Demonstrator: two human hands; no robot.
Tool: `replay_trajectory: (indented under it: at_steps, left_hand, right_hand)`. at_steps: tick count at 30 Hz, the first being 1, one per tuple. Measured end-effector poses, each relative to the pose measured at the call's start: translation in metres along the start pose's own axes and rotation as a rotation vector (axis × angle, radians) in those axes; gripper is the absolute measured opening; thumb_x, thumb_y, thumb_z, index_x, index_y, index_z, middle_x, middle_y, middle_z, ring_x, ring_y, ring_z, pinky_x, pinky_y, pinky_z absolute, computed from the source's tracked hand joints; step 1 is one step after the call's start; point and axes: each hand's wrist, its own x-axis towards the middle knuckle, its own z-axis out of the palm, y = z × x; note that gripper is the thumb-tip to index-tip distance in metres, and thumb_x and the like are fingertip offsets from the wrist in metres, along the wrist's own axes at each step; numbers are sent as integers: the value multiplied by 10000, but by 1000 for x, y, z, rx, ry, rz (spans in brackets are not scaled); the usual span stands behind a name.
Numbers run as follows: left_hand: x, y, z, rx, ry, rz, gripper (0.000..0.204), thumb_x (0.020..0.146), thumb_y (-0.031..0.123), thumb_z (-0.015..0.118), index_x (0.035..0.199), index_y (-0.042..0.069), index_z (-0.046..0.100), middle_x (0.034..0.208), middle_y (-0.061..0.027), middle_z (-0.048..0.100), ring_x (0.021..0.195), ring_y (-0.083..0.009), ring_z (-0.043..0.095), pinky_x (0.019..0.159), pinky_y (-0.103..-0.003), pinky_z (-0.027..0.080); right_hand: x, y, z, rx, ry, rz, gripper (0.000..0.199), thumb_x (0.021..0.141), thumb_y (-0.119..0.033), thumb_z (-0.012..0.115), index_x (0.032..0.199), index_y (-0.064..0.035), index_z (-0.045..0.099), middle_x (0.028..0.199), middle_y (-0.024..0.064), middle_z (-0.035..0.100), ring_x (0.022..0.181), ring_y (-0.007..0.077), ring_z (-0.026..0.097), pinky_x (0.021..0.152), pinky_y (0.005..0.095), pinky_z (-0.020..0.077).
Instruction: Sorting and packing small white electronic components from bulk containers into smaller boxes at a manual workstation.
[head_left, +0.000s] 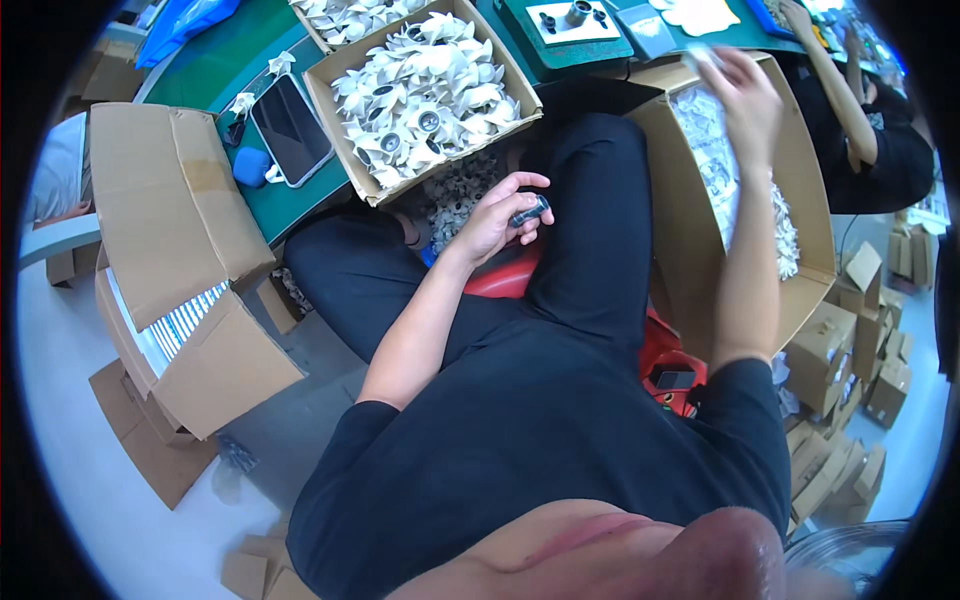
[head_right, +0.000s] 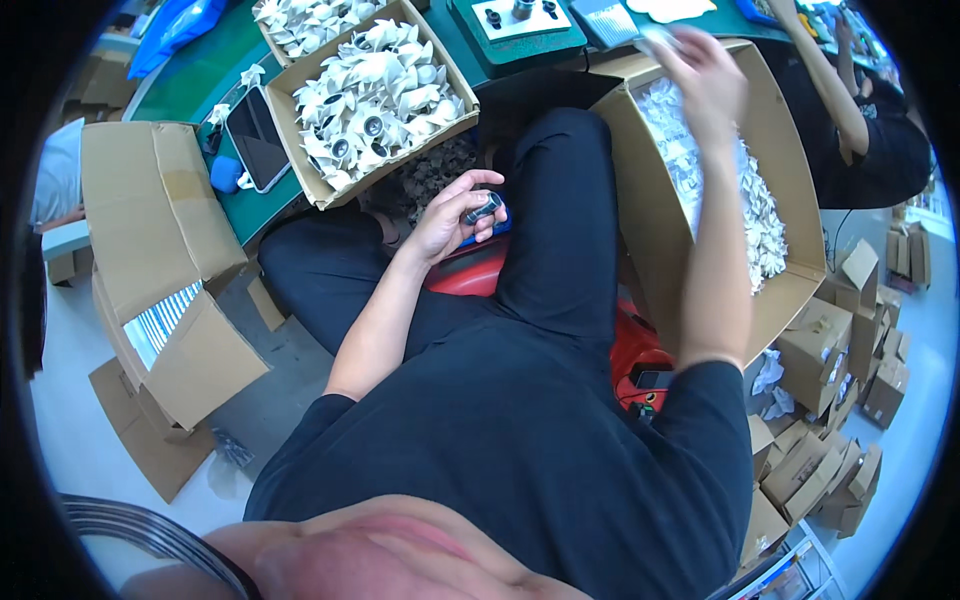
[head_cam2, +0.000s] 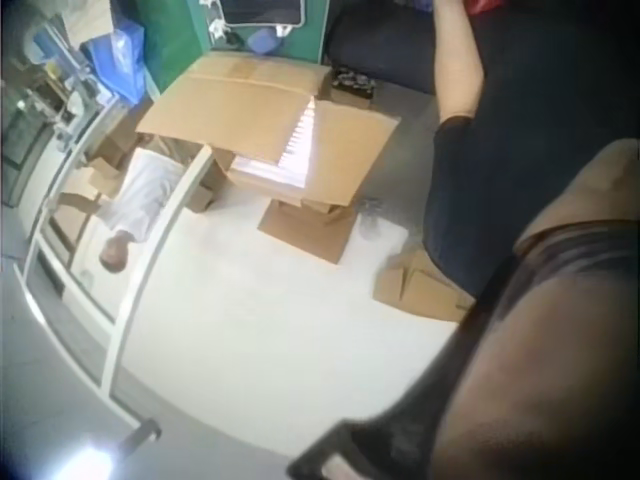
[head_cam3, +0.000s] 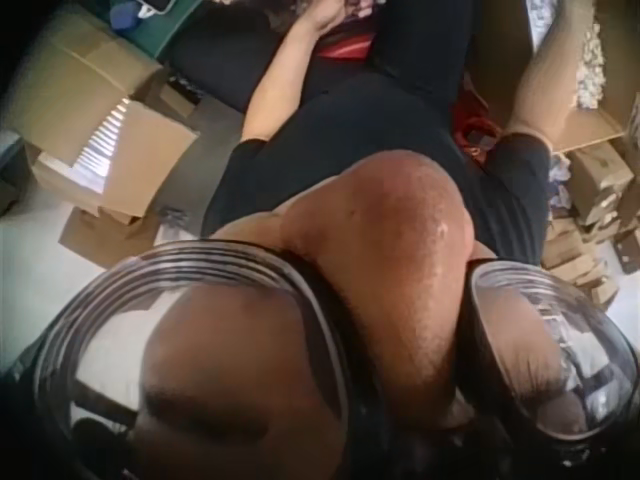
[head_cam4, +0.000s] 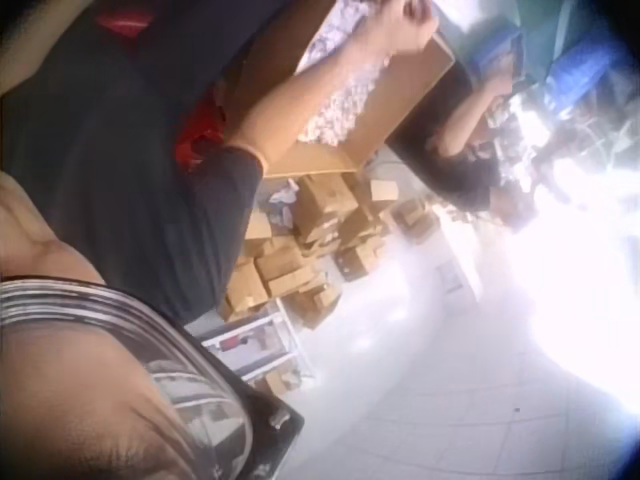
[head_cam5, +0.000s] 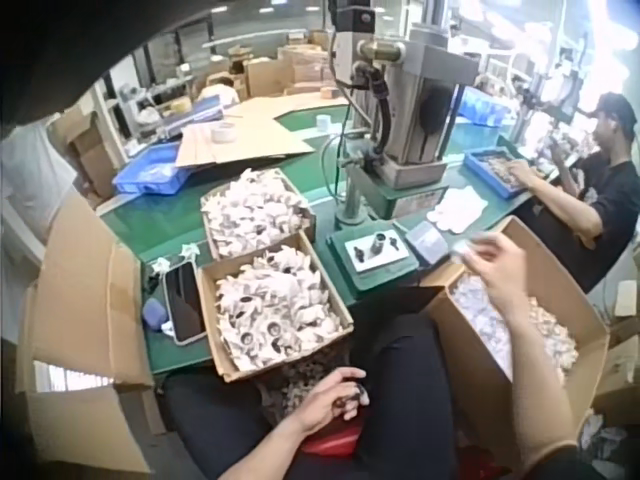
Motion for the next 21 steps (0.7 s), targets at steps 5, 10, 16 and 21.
replay_trajectory:
  at_steps: [5, 10, 16, 21]
  left_hand:
    - [2, -6, -13, -2, 30, 17, 362, 1002, 145, 528, 1346, 38, 490, 947, -139, 657, 699, -102, 521, 628, -262, 469]
    - [-4, 1, -18, -3, 52, 3, 368, 998, 151, 535, 1345, 34, 496, 948, -135, 650, 701, -102, 515, 627, -260, 460]
    - [-7, 1, -23, -2, 85, -32, 362, 997, 148, 531, 1342, 41, 503, 948, -132, 647, 699, -103, 514, 624, -261, 458]
    - [-5, 0, -29, 6, 108, -28, 353, 997, 145, 528, 1335, 42, 508, 951, -131, 648, 697, -104, 514, 622, -260, 457]
  right_hand:
    - [29, -34, 120, -64, 85, -121, 220, 876, -162, 771, 1022, 0, 738, 940, 129, 746, 856, 198, 723, 773, 320, 564]
    - [20, -37, 128, -152, 26, -446, 220, 869, -114, 808, 1071, -33, 772, 1053, 63, 770, 885, 145, 729, 823, 285, 572]
    - [29, -37, 130, -228, 38, -765, 199, 833, -69, 818, 1030, -58, 791, 1058, 44, 775, 875, 180, 733, 817, 285, 567]
    - [34, -43, 122, -313, -47, -825, 164, 843, -73, 803, 1007, -65, 803, 1055, 54, 777, 892, 195, 734, 843, 288, 557]
